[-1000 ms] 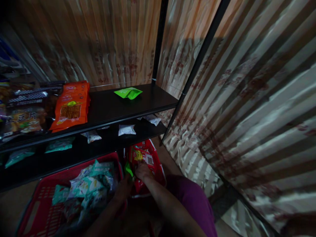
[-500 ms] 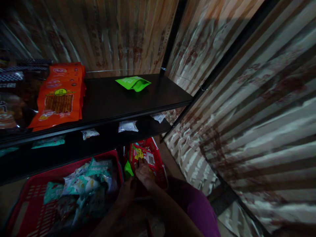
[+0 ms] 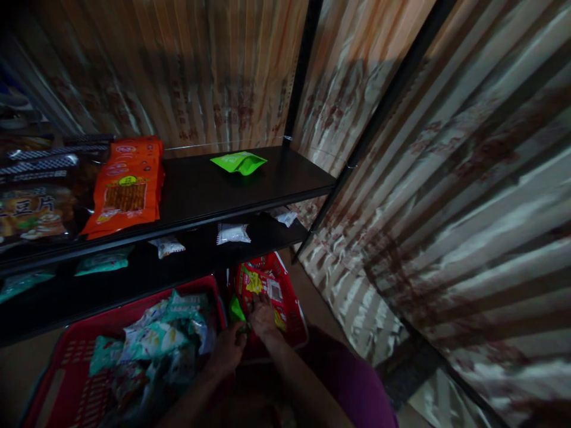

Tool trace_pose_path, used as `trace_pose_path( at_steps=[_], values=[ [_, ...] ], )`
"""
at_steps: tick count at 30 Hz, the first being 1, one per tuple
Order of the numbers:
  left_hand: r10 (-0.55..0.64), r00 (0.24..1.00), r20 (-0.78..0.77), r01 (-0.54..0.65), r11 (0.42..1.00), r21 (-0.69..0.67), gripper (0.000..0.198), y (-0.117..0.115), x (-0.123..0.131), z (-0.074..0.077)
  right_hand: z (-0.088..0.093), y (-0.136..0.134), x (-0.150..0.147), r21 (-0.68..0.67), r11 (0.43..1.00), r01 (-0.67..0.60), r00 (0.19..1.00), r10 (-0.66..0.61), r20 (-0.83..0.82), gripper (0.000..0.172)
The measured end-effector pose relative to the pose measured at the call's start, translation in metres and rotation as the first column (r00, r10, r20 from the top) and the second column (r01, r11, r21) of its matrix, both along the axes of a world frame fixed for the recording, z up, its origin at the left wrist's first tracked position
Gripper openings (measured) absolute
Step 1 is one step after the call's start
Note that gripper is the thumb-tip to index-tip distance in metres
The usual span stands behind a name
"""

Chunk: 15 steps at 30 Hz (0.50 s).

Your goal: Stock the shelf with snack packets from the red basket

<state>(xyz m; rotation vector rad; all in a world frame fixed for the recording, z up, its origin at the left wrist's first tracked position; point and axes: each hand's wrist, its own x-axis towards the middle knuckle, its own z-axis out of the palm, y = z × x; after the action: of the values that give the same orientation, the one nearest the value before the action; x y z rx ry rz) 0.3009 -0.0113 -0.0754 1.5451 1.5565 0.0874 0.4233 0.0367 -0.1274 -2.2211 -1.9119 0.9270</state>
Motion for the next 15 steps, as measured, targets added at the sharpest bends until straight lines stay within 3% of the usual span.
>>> trace_pose_path(
  at_steps=[4,10,15],
  values=[
    [0.024,1.0,-0.016,-0.024,1.0,-0.013,0.039,-0.001,0.005,0.004,0.009,0.0,0.016,0.014,1.0,0.008,1.0,-0.008,0.021,0.037],
    [-0.008,0.997,0.079,0.008,1.0,-0.001,0.035,0.005,0.017,0.01,0.018,0.003,0.039,0.089,0.993,0.076,0.996,-0.071,-0.06,0.029],
    [-0.017,1.0,-0.022,0.018,0.999,0.036,0.031,0.003,0.016,0.014,0.026,-0.003,0.046,0.204,0.976,0.078,0.996,-0.067,-0.058,0.03]
  ],
)
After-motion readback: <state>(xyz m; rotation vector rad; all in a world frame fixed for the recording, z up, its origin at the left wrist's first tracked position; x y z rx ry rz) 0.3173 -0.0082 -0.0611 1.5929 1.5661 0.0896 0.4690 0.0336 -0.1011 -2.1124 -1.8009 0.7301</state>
